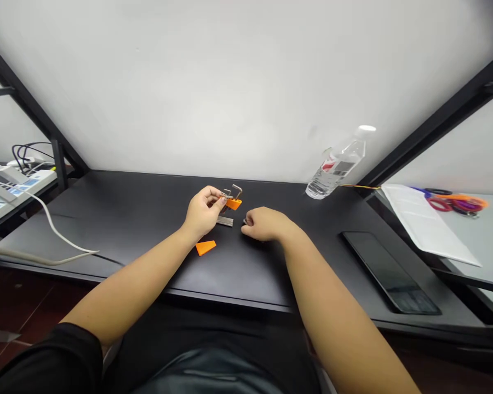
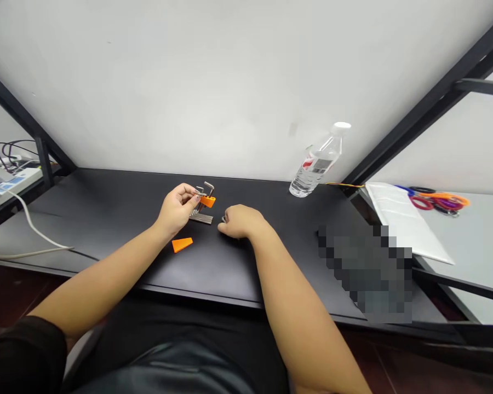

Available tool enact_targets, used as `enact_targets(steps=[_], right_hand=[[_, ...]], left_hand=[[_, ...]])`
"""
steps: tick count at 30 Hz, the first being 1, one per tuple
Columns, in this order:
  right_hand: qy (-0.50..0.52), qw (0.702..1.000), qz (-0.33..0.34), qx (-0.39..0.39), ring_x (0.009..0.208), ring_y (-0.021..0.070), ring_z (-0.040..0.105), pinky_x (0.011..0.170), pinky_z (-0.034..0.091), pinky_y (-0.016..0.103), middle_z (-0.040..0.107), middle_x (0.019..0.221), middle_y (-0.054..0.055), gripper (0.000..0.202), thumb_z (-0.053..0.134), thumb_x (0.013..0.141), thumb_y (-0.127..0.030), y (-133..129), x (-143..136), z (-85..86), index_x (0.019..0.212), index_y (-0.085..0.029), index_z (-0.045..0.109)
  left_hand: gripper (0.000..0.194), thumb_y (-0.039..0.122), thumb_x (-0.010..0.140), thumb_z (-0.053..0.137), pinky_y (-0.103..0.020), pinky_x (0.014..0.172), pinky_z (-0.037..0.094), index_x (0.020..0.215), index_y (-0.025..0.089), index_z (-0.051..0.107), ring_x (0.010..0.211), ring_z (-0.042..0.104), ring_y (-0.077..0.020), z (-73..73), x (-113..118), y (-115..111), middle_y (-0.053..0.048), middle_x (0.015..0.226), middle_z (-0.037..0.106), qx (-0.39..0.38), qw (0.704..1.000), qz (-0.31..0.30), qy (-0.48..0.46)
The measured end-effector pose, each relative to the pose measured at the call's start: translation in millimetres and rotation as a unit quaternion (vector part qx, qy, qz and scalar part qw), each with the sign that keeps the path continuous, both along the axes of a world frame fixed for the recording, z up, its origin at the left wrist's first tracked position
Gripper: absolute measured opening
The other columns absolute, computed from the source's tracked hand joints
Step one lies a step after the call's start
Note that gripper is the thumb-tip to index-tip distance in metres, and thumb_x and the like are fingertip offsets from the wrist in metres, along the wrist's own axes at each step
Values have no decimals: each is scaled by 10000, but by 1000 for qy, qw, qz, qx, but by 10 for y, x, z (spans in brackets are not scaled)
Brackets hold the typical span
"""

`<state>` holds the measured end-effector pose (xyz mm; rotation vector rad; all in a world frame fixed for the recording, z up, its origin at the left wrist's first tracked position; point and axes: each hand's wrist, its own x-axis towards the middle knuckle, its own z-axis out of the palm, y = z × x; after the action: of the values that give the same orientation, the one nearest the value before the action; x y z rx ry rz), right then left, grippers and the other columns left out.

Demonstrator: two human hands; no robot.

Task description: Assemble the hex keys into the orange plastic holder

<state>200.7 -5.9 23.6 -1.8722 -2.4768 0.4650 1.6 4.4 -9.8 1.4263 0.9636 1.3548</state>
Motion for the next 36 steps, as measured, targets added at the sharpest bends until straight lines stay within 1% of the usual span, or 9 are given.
enact_targets(steps=[3, 5, 10, 12, 17, 26, 28, 33, 36], right_hand=[[105, 993, -11, 56, 619, 184, 635, 554, 439, 292, 735, 735, 41, 174, 591, 863, -324, 38, 126, 16, 724, -225, 620], [225, 964, -19, 141, 677, 197, 665, 631, 495, 310, 744, 768, 42, 193, 512, 930, -331, 43, 172, 30, 817, -227, 629], [474, 806, -25, 354, 1038, 270, 718, 893, 562, 434, 748, 1162, 105, 352, 368, 1028, -511, -57, 112, 76, 1137, -263, 592], [473, 807, 2, 353, 1159, 286, 684, 977, 538, 462, 727, 1255, 113, 361, 381, 1027, -541, -110, 50, 93, 1167, -275, 581], [417, 865, 64, 271, 1152, 276, 690, 990, 531, 453, 745, 1245, 109, 321, 392, 1044, -494, -155, -60, 90, 1145, -264, 592], [424, 859, 77, 275, 1066, 261, 713, 938, 556, 434, 765, 1180, 96, 302, 427, 1053, -468, -107, -20, 42, 1123, -252, 626], [445, 844, 71, 291, 1035, 253, 717, 937, 564, 433, 768, 1143, 87, 293, 463, 1042, -471, -61, -13, 9, 1099, -253, 651], [574, 754, 6, 320, 827, 207, 724, 807, 622, 393, 742, 994, 62, 290, 573, 988, -510, 32, -22, -30, 1058, -250, 682], [604, 747, 4, 279, 822, 206, 727, 808, 634, 397, 741, 949, 57, 313, 624, 953, -531, 18, -59, -19, 1034, -237, 691]], left_hand=[[255, 413, 842, 738, -305, 719, 550, 888, 201, 602, 741, 695, -165, -16, -1, 5, -26, 823, 735, 6, 1000, 7, 14], [248, 411, 847, 735, -304, 705, 546, 887, 202, 607, 738, 695, -169, -22, 0, 6, -31, 825, 738, 3, 1000, 14, 17], [264, 429, 834, 753, -277, 650, 508, 897, 203, 632, 722, 687, -167, -30, -7, 11, -37, 827, 741, -11, 999, 27, 29], [262, 429, 835, 752, -277, 661, 508, 899, 203, 636, 730, 689, -168, -37, -11, 21, -37, 830, 740, -11, 999, 26, 28], [253, 417, 835, 749, -285, 678, 515, 887, 198, 632, 724, 690, -172, -72, -17, 50, -37, 812, 736, -16, 999, 28, 14], [252, 403, 844, 741, -285, 713, 510, 900, 186, 626, 761, 703, -177, -75, -7, 42, -46, 838, 745, -14, 1000, 26, 5], [253, 396, 834, 754, -283, 716, 509, 896, 185, 629, 757, 701, -174, -69, -6, 44, -45, 835, 743, -20, 999, 29, 1], [254, 382, 808, 791, -260, 675, 486, 893, 192, 647, 729, 685, -163, -33, -2, 13, -32, 811, 730, -16, 999, 33, 22], [235, 381, 832, 767, -259, 665, 485, 899, 193, 643, 748, 694, -170, -23, -3, 1, -42, 839, 739, -1, 999, 35, 38]])
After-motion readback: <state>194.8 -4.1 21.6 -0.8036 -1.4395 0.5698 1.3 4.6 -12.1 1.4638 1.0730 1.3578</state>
